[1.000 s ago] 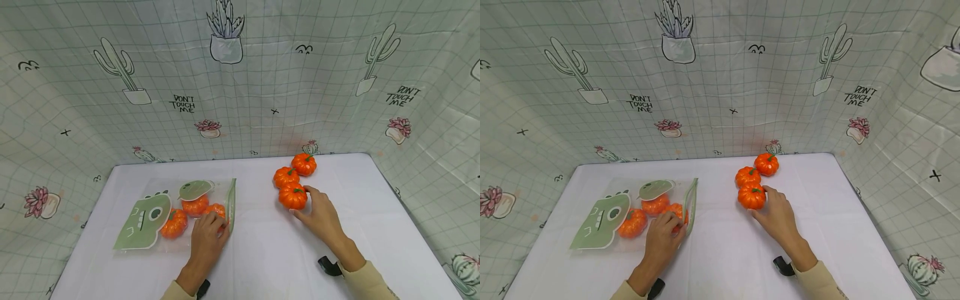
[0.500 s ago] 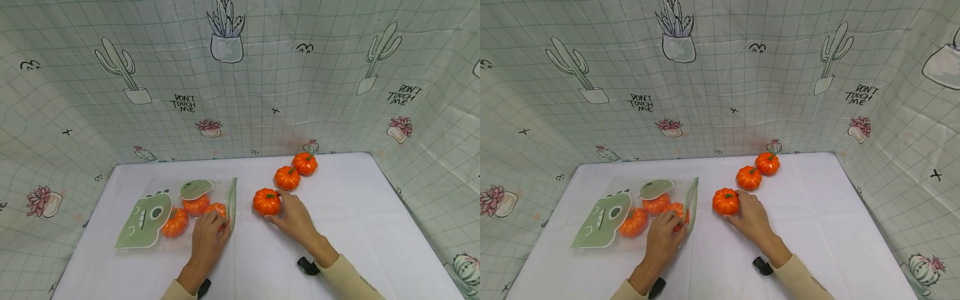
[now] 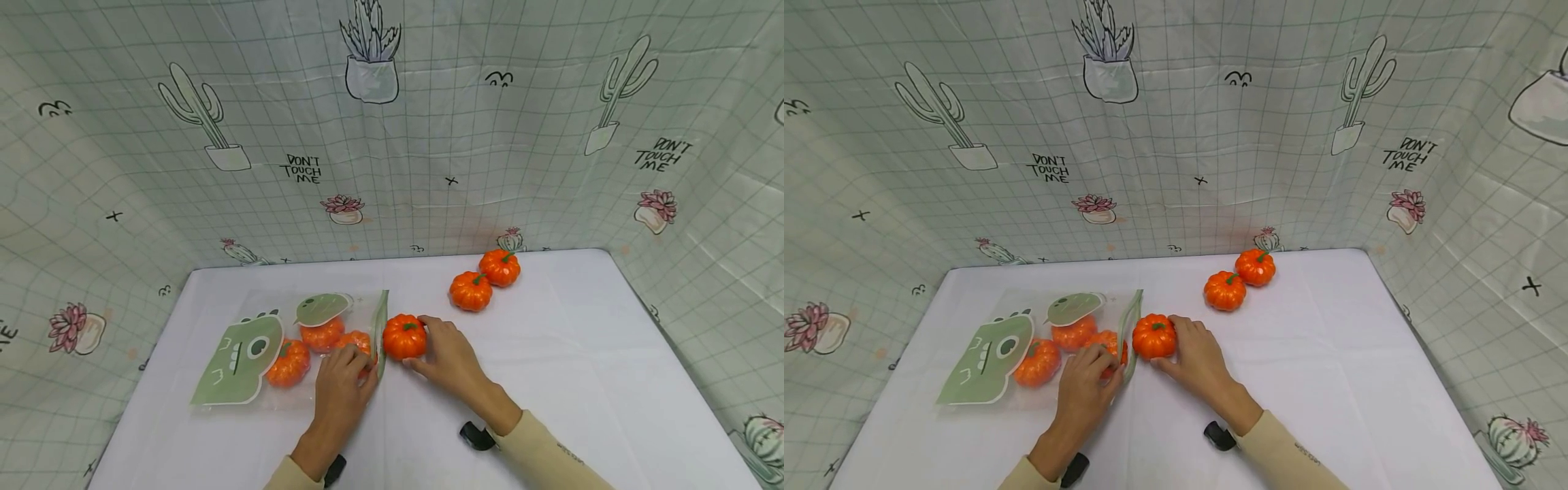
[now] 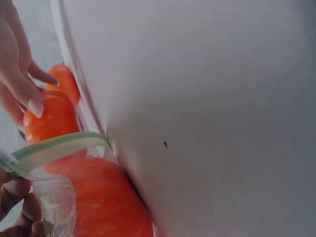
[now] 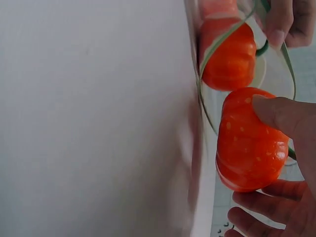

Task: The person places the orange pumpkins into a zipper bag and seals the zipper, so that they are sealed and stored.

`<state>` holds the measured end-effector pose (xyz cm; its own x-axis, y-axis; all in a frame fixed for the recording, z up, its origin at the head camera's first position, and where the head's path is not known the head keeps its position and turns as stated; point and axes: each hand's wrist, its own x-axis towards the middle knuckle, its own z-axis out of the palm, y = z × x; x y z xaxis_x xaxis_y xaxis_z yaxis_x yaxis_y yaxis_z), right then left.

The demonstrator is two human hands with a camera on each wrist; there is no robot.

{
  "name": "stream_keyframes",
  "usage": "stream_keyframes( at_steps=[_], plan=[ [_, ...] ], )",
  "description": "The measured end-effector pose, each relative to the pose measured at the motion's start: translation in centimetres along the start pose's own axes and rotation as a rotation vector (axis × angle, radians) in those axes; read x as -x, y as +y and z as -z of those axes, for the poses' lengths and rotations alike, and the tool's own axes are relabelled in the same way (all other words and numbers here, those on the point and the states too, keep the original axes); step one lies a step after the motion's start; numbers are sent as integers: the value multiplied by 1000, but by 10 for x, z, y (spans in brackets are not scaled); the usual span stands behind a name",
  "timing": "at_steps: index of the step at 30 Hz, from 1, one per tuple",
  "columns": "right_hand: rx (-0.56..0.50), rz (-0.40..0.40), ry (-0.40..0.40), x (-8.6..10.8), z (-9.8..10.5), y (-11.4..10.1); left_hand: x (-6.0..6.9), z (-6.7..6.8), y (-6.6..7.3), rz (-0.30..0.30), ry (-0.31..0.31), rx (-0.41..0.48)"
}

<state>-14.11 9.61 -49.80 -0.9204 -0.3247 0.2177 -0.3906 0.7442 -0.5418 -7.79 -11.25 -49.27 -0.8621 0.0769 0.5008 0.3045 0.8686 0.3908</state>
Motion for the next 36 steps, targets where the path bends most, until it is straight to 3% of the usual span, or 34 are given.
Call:
stream_keyframes(
  at_steps=[7, 23, 29, 36],
  plan=[
    [3, 34, -23, 0, -8, -10, 0, 1, 0, 18, -22, -4],
    [15, 126, -52, -2, -22, -29, -1, -5, -3, -69, 57, 5],
    [32, 167, -75, -3, -28, -29, 0, -5, -3, -60, 46, 10],
    [18, 159, -122, -2, -23, -21, -1, -5, -4, -59, 41, 22]
  ],
)
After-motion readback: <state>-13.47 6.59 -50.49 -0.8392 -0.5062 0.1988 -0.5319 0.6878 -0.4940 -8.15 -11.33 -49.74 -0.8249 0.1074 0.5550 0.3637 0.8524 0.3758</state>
